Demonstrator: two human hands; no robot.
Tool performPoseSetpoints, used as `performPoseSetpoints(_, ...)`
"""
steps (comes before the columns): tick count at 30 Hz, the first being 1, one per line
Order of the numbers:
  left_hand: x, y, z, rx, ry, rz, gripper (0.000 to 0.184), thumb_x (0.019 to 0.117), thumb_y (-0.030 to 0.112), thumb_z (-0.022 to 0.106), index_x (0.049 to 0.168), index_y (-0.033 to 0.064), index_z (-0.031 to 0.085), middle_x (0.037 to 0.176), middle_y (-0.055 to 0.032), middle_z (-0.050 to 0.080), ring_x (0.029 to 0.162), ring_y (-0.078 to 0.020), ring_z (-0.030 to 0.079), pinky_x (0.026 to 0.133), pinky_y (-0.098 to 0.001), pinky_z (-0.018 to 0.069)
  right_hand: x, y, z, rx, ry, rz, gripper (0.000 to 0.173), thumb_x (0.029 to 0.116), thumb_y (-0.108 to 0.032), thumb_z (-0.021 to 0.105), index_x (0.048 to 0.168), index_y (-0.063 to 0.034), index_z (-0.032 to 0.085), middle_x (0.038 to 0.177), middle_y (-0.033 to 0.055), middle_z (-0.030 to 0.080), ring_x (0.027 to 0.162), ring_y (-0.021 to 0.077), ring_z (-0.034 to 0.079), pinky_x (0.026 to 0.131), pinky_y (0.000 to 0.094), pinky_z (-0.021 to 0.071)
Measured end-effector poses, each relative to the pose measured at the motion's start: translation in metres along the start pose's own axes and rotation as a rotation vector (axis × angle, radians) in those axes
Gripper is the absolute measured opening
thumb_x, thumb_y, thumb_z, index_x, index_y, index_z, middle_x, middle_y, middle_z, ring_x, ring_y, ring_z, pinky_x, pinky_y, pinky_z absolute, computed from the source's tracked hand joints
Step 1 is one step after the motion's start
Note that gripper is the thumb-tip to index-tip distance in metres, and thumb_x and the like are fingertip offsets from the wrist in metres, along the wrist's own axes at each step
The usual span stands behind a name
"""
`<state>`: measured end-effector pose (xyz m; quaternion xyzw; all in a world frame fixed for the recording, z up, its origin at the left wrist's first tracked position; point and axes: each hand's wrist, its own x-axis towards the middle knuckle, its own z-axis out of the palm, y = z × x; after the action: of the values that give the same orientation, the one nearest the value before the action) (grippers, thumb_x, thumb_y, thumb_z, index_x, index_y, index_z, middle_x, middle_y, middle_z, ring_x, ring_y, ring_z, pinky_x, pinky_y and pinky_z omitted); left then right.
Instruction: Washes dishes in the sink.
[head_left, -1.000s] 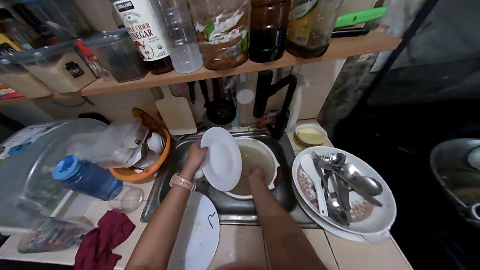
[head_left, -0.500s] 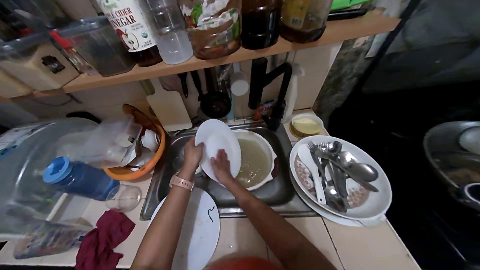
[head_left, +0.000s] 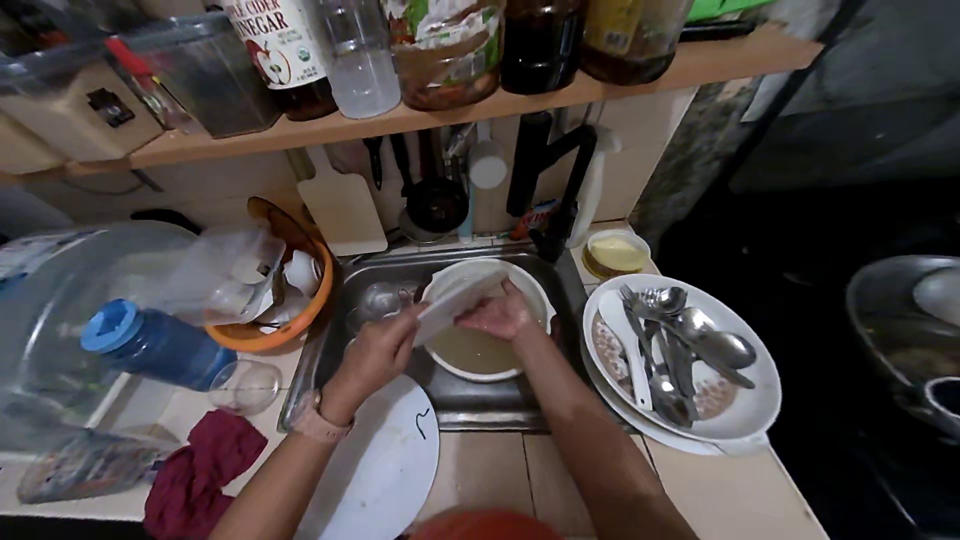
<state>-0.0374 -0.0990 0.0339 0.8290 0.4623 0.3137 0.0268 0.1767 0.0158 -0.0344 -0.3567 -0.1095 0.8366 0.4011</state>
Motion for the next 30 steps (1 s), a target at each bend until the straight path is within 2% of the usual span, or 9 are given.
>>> performPoseSetpoints(3, -0.022, -0.014, 0.014, 0.042, 0.006, 0.320, 0.033, 0.0935, -0.002, 0.052, 0.121, -0.0021, 0.071, 0.118, -0.0238, 0.072, 0.107, -0.0370, 0.073, 0.092, -0.0458, 0.0592, -0.025, -0.011, -0.008, 0.022, 0.083, -0.143, 0.036, 0.1086, -0.034, 0.030, 0.112, -0.0049, 0.052, 0.088, 0.0123, 0.066, 0.075, 0.0216, 0.068, 0.068, 0.0357, 0.0596)
performPoseSetpoints(5, -0.037, -0.025, 0.025, 0.080, 0.001, 0.443, 0.032, 0.0951, -0.001, 0.053, 0.120, 0.0080, 0.072, 0.122, -0.0231, 0.071, 0.114, -0.0383, 0.070, 0.095, -0.0453, 0.0573, -0.039, -0.017, -0.021, -0.097, 0.093, -0.238, 0.022, 0.1046, -0.016, 0.038, 0.098, -0.0073, 0.058, 0.076, 0.0066, 0.068, 0.066, 0.0153, 0.068, 0.059, 0.0310, 0.0588)
performPoseSetpoints(12, -0.038, -0.052, 0.064, 0.028, -0.095, 0.490, 0.037, 0.0934, -0.002, 0.059, 0.126, 0.0093, 0.072, 0.130, -0.0206, 0.068, 0.124, -0.0409, 0.064, 0.105, -0.0498, 0.0516, -0.089, -0.035, -0.021, -0.147, 0.224, -0.327, 0.029, 0.1114, -0.021, 0.038, 0.125, -0.0001, 0.053, 0.094, 0.0133, 0.068, 0.080, 0.0194, 0.070, 0.071, 0.0356, 0.0610)
performPoseSetpoints(15, -0.025, -0.067, 0.083, -0.038, -0.348, 0.237, 0.069, 0.0948, 0.042, 0.065, 0.146, -0.0041, 0.053, 0.154, -0.0342, 0.041, 0.146, -0.0528, 0.036, 0.120, -0.0627, 0.0269, -0.098, -0.033, -0.019, -0.245, 0.351, -0.496, 0.026, 0.1100, -0.013, 0.041, 0.127, 0.0036, 0.050, 0.098, 0.0151, 0.065, 0.082, 0.0185, 0.068, 0.074, 0.0351, 0.0592)
performPoseSetpoints(17, -0.009, -0.074, 0.095, -0.155, -0.425, -0.031, 0.081, 0.0974, 0.039, 0.058, 0.156, -0.0102, 0.030, 0.163, -0.0370, 0.017, 0.153, -0.0531, 0.015, 0.125, -0.0616, 0.0130, -0.102, -0.029, -0.020, -0.343, 0.431, -0.602, 0.026, 0.1097, -0.010, 0.043, 0.127, 0.0069, 0.050, 0.100, 0.0155, 0.064, 0.082, 0.0166, 0.067, 0.075, 0.0336, 0.0583)
performPoseSetpoints(22, 0.052, -0.076, 0.135, -0.592, -0.224, -0.747, 0.048, 0.1088, 0.016, 0.048, 0.148, -0.0105, 0.041, 0.152, -0.0314, 0.042, 0.141, -0.0390, 0.045, 0.117, -0.0479, 0.0367, -0.103, -0.015, -0.026, -0.448, 0.565, -0.709, 0.026, 0.1097, -0.010, 0.044, 0.122, 0.0087, 0.056, 0.097, 0.0148, 0.064, 0.079, 0.0138, 0.065, 0.074, 0.0308, 0.0563)
performPoseSetpoints(26, 0.070, -0.071, 0.175, -0.781, 0.065, -1.271, 0.031, 0.1105, 0.015, 0.040, 0.129, -0.0071, 0.051, 0.101, -0.0166, 0.053, 0.083, -0.0219, 0.053, 0.074, -0.0352, 0.0484, -0.096, -0.007, -0.035, -0.500, 0.600, -0.722, 0.027, 0.1098, -0.010, 0.044, 0.123, 0.0094, 0.058, 0.101, 0.0168, 0.064, 0.084, 0.0148, 0.065, 0.078, 0.0319, 0.0553)
performPoseSetpoints(28, 0.059, -0.061, 0.172, -0.528, -0.139, -1.210, 0.035, 0.1086, 0.010, 0.044, 0.134, -0.0122, 0.053, 0.133, -0.0307, 0.057, 0.122, -0.0388, 0.057, 0.103, -0.0510, 0.0466, -0.091, -0.004, -0.040, -0.494, 0.608, -0.722, 0.028, 0.1100, -0.010, 0.044, 0.124, 0.0097, 0.057, 0.103, 0.0182, 0.065, 0.086, 0.0161, 0.065, 0.080, 0.0327, 0.0553)
performPoseSetpoints(30, 0.057, -0.059, 0.182, -0.606, -0.134, -1.215, 0.035, 0.1096, 0.009, 0.042, 0.134, -0.0119, 0.053, 0.135, -0.0301, 0.056, 0.124, -0.0381, 0.055, 0.104, -0.0500, 0.0454, -0.086, -0.003, -0.041, -0.465, 0.611, -0.721, 0.030, 0.1105, -0.011, 0.043, 0.126, 0.0099, 0.057, 0.106, 0.0195, 0.064, 0.088, 0.0168, 0.065, 0.082, 0.0334, 0.0549)
